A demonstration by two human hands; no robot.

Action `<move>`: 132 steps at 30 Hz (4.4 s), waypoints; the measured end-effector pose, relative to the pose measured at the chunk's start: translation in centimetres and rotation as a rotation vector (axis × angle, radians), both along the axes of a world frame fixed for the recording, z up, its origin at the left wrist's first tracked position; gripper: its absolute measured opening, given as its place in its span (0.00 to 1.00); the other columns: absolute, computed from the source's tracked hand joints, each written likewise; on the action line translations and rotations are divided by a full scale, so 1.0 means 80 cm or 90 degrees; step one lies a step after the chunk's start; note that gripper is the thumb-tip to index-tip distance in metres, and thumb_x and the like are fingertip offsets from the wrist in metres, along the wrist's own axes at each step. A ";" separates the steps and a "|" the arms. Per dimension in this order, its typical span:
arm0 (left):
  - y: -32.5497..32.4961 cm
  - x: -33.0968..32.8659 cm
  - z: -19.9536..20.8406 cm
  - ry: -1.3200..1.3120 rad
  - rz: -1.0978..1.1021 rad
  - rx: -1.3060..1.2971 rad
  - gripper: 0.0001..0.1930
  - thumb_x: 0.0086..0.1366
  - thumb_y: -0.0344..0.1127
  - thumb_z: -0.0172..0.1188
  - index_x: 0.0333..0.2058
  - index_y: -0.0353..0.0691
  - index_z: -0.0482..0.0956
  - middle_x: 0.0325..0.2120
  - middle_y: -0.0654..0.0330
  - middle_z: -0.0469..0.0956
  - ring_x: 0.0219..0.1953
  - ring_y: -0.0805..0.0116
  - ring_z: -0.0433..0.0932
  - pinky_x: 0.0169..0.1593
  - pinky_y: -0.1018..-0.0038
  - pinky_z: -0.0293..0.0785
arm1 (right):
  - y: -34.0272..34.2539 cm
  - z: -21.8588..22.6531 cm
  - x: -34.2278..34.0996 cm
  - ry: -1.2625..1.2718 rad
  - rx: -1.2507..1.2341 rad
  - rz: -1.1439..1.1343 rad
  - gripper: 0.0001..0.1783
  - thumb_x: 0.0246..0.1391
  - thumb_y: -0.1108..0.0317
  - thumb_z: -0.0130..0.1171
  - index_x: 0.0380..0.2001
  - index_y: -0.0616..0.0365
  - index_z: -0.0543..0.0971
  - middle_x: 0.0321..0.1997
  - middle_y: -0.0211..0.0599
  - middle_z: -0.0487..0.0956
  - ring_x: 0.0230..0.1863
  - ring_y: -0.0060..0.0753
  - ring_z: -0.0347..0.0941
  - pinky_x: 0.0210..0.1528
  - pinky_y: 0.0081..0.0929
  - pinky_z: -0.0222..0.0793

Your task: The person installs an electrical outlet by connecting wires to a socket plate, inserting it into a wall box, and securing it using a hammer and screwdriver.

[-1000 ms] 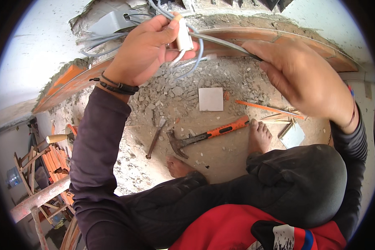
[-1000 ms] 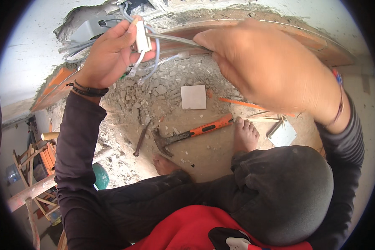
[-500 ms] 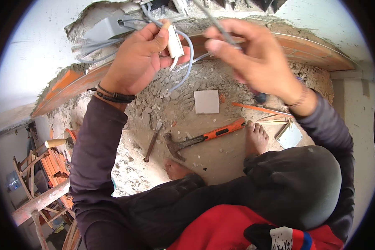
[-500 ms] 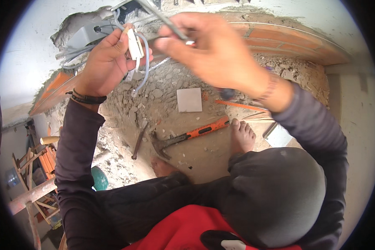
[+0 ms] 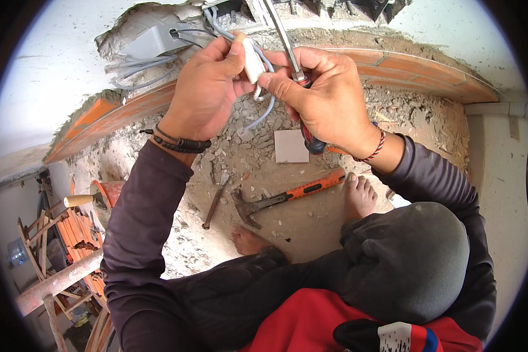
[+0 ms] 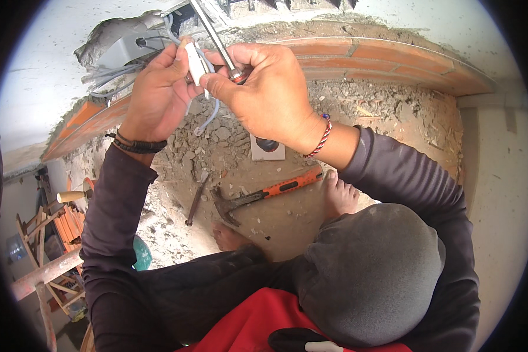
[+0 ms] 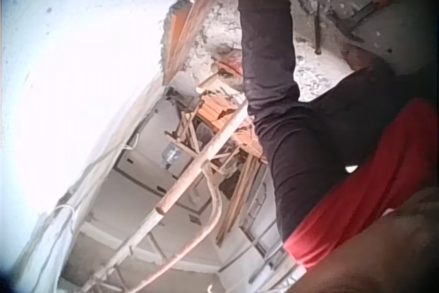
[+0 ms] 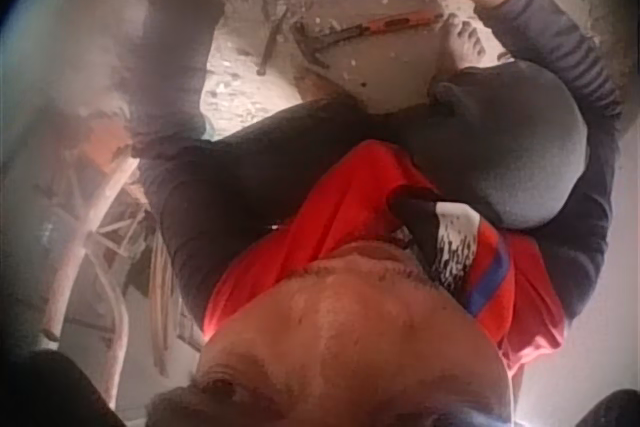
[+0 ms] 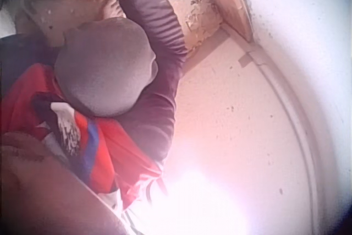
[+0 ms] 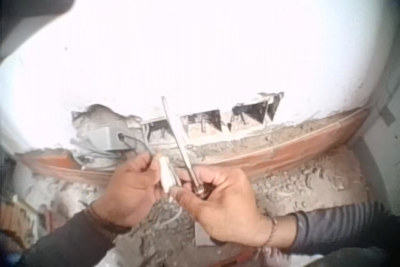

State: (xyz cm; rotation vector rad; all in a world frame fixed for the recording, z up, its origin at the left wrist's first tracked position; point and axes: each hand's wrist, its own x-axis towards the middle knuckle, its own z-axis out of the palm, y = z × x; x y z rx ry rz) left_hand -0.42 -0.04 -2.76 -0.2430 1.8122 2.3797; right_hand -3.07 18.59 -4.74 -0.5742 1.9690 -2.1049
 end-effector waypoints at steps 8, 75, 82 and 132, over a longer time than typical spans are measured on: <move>-0.006 0.002 0.005 -0.001 -0.081 -0.020 0.13 0.78 0.35 0.46 0.54 0.35 0.69 0.50 0.54 0.77 0.51 0.60 0.79 0.56 0.65 0.76 | 0.003 0.000 0.001 0.005 0.036 0.040 0.07 0.51 0.69 0.70 0.29 0.62 0.85 0.16 0.24 0.74 0.20 0.09 0.63 0.22 0.18 0.61; -0.075 0.005 0.024 -0.082 -0.192 -0.048 0.24 0.76 0.42 0.52 0.65 0.41 0.61 0.44 0.57 0.79 0.42 0.68 0.81 0.47 0.70 0.79 | 0.054 0.112 -0.126 0.245 0.484 0.567 0.20 0.73 0.59 0.47 0.52 0.66 0.79 0.17 0.29 0.68 0.11 0.20 0.65 0.15 0.18 0.62; -0.078 0.004 0.021 -0.077 -0.210 -0.067 0.23 0.77 0.44 0.51 0.65 0.42 0.62 0.43 0.58 0.79 0.42 0.70 0.81 0.46 0.71 0.80 | 0.051 0.110 -0.131 0.316 0.501 0.569 0.19 0.73 0.60 0.48 0.51 0.66 0.79 0.17 0.31 0.68 0.12 0.23 0.66 0.16 0.20 0.63; -0.021 0.039 0.064 -0.038 -0.044 -0.371 0.21 0.76 0.39 0.53 0.59 0.31 0.71 0.43 0.60 0.79 0.42 0.74 0.77 0.50 0.78 0.73 | 0.074 0.060 -0.028 0.451 0.348 0.257 0.12 0.70 0.67 0.50 0.38 0.65 0.76 0.21 0.43 0.70 0.21 0.40 0.69 0.28 0.33 0.65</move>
